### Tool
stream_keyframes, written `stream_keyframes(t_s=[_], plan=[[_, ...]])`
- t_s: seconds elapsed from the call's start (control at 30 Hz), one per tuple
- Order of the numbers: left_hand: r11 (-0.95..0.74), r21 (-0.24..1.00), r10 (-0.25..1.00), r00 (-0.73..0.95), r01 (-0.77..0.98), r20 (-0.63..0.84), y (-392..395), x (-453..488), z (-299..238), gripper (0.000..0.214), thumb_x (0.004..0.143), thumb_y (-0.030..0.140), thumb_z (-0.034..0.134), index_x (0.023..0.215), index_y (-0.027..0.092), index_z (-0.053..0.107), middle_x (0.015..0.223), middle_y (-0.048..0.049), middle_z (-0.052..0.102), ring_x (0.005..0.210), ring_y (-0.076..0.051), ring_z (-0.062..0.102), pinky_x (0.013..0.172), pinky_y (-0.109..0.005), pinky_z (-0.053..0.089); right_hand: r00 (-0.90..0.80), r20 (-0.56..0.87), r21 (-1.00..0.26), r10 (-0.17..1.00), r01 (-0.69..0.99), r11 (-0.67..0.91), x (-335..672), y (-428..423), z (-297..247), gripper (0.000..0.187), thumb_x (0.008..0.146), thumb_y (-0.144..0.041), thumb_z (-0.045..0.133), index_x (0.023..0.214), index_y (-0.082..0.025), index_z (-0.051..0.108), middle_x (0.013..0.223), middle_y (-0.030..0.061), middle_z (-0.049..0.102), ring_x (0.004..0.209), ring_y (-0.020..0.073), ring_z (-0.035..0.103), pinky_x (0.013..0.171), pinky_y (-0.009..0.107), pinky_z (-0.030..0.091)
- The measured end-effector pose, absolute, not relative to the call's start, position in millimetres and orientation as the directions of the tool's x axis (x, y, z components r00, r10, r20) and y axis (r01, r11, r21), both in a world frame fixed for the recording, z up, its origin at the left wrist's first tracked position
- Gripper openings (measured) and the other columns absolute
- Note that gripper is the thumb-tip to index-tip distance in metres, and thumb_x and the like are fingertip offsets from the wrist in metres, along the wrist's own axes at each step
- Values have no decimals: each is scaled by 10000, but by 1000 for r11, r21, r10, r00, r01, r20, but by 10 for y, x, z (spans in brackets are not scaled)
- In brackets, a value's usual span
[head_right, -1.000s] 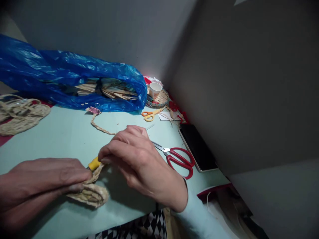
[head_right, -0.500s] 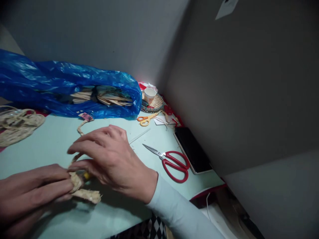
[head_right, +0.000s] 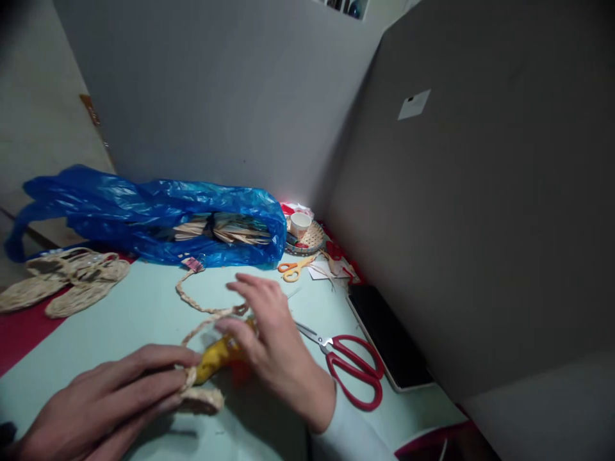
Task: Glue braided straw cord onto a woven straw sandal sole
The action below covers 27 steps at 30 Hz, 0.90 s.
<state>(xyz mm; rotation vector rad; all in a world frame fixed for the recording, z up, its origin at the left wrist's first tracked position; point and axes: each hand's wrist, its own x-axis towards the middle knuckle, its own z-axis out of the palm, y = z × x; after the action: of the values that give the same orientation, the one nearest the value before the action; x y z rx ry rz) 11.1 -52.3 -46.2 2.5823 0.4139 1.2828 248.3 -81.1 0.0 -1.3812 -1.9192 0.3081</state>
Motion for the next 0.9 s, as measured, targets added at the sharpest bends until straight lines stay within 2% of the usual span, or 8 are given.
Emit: stream_keyframes(t_s=[0.1,0.2,0.3,0.5,0.6,0.73,0.83,0.9], plan=[[-935,121,309,601,333,737,-284,-19,-390,345,987,38,530,1258,207,659,1222,-111,760,1040,-182,773,869,-226,613,-46,345,-580,937,775,252,2664,-896,158,344,1151,-390,356,1146,-192,637,1133,88,720,1043,214,664,929,339,505],[-911,-38,242,606,411,758,-85,-101,-306,307,986,40,568,1254,169,645,1221,-133,748,1031,-190,778,819,-215,610,-73,137,-510,988,850,133,2711,-1027,134,268,1082,-366,533,899,-204,643,856,47,698,741,213,631,670,327,425],[-895,-65,230,581,441,781,-15,-106,-263,312,964,1,587,1224,159,654,1218,-127,750,1019,-192,783,839,-231,612,-96,-9,-415,995,906,83,2652,-1134,-11,225,998,-389,680,881,-201,637,881,64,692,738,232,612,630,329,329],[-896,-39,210,499,443,841,-30,-96,-277,308,955,14,621,1204,182,688,1221,-122,768,1002,-210,785,845,-284,622,-132,-81,-348,988,932,96,2601,-1220,-108,66,953,-218,616,903,-223,573,972,54,674,814,228,603,674,332,337],[-891,-44,212,499,452,840,-15,-146,-274,311,951,18,640,1207,187,691,1227,-118,771,1006,-208,780,843,-280,618,-50,-138,-492,989,870,-25,2647,-1226,-75,81,876,-197,607,909,-234,543,870,18,639,735,196,572,619,299,351],[-892,-26,213,469,451,857,10,-244,-265,344,960,-17,593,1226,177,693,1269,-129,754,1097,-210,755,940,-290,599,9,-182,-893,983,416,-169,2717,-1260,-104,222,856,-401,697,925,-260,539,804,-30,605,694,169,545,604,264,423],[-901,-23,215,492,433,844,12,-280,-251,336,949,-25,614,1225,148,693,1274,-141,753,1112,-199,747,936,-257,590,299,-88,-974,950,176,-145,2756,-1308,-167,460,800,-582,805,1131,-306,644,1051,38,726,917,246,668,758,313,549],[-906,10,232,476,423,848,10,-274,-240,318,961,-26,597,1213,142,693,1248,-134,758,1110,-185,742,929,-241,587,406,-81,-991,910,69,-119,2766,-1312,-179,585,704,-587,897,1171,-306,686,1051,65,743,926,271,690,757,330,577]])
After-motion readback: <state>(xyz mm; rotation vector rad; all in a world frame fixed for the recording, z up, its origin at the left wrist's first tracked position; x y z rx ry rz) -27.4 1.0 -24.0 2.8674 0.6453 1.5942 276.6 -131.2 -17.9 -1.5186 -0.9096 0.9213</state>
